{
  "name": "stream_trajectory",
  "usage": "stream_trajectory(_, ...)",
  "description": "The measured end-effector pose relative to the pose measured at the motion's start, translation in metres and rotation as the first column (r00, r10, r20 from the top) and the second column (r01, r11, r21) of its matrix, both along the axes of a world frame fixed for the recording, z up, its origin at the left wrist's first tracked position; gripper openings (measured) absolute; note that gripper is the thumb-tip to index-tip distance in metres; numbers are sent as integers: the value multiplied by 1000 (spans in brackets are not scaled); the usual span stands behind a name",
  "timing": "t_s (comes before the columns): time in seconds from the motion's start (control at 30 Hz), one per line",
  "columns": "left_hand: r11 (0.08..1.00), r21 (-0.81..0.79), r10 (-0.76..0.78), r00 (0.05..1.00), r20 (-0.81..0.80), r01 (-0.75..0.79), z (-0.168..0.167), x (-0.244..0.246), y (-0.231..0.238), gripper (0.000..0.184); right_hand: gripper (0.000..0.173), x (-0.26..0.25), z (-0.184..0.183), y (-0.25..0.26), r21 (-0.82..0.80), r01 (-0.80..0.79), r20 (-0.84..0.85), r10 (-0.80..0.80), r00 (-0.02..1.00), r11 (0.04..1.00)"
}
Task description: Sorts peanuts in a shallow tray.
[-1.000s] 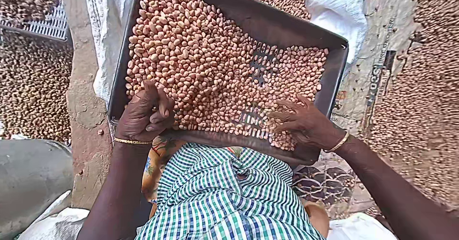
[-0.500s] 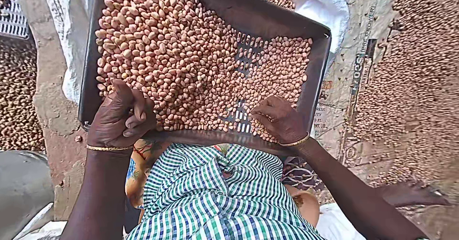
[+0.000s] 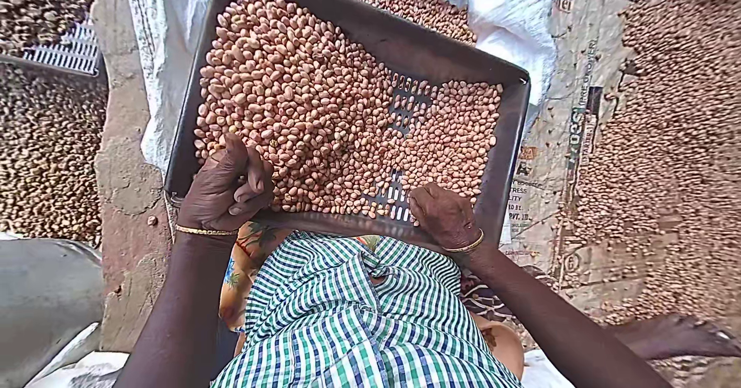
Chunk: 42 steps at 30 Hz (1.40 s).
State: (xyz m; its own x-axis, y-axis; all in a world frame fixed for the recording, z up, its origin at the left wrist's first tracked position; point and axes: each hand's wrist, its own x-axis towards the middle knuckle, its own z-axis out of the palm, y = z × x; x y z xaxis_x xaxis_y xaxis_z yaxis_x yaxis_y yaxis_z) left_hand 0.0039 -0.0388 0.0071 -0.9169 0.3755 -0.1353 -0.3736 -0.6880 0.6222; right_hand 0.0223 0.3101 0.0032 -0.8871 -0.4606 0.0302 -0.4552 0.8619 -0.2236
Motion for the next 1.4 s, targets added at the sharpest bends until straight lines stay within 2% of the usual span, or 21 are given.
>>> stream_trajectory(0.07,1000,6,-5,1000,-15,6,0,-1,1,46,10,-10,15,0,-258,180,187,-134,973,949)
stream_trajectory(0.1,1000,6,-6,1000,-27,6,-1,0,1,46,7,-18,24,0,-407,316,340,-179,923,857)
stream_trajectory(0.17,1000,21,1,1000,-31,0,-2,1,1,47,8,-33,33,0,-586,461,550,-91,830,667)
stream_trajectory(0.2,1000,23,2,1000,-31,-2,-2,0,1,46,5,-39,33,-1,-594,425,526,-70,847,683)
stream_trajectory(0.3,1000,22,-3,999,-36,3,-1,-1,1,46,15,-45,22,3,-467,192,279,-63,958,863)
stream_trajectory(0.4,1000,3,0,999,-38,0,-1,1,1,46,12,-33,19,7,-332,46,205,24,978,942)
stream_trajectory(0.7,999,-41,6,998,-68,-9,-2,1,-1,48,10,-11,6,6,13,-227,91,225,970,974)
stream_trajectory(0.8,999,-23,24,1000,-7,-24,2,2,1,47,9,-17,10,-2,-107,-173,181,190,965,979)
stream_trajectory(0.87,1000,9,30,999,18,-30,4,0,4,44,10,-27,27,-5,-278,50,405,70,912,959)
stream_trajectory(0.9,999,23,34,999,17,-35,4,0,6,41,13,-35,38,-8,-282,131,528,39,848,951)
stream_trajectory(0.93,999,24,38,999,14,-38,5,0,7,39,15,-45,47,-11,-206,135,627,25,778,969)
stream_trajectory(1.0,999,-7,42,999,6,-42,6,-2,8,38,20,-75,62,-31,47,-44,775,-9,632,998)
stream_trajectory(1.03,999,-19,47,999,15,-46,7,-3,8,40,21,-89,66,-46,114,-110,785,-22,619,987)
stream_trajectory(1.07,999,-21,49,998,30,-48,7,-4,8,42,19,-100,70,-62,79,-114,736,19,677,990)
stream_trajectory(1.1,999,-10,48,998,49,-48,8,-4,9,44,16,-109,75,-76,-89,-85,614,122,780,992)
stream_trajectory(1.13,999,10,49,997,64,-50,7,-5,9,44,21,-117,81,-93,-361,-79,435,243,867,929)
stream_trajectory(1.2,995,61,70,994,80,-75,6,-5,8,44,32,-136,97,-132,-762,-189,110,411,905,620)
stream_trajectory(1.23,993,70,83,992,92,-90,6,-4,8,44,27,-144,103,-144,-838,-236,-19,407,913,491)
stream_trajectory(1.27,993,63,97,990,107,-104,7,-3,7,44,23,-149,103,-144,-857,-279,-101,389,916,434)
stream_trajectory(1.33,992,60,104,985,135,-113,6,-2,8,44,24,-153,81,-115,-813,-314,-118,389,913,490)
stream_trajectory(1.4,991,99,73,988,135,-87,3,-3,6,41,30,-145,44,-74,-769,-270,-8,413,911,579)
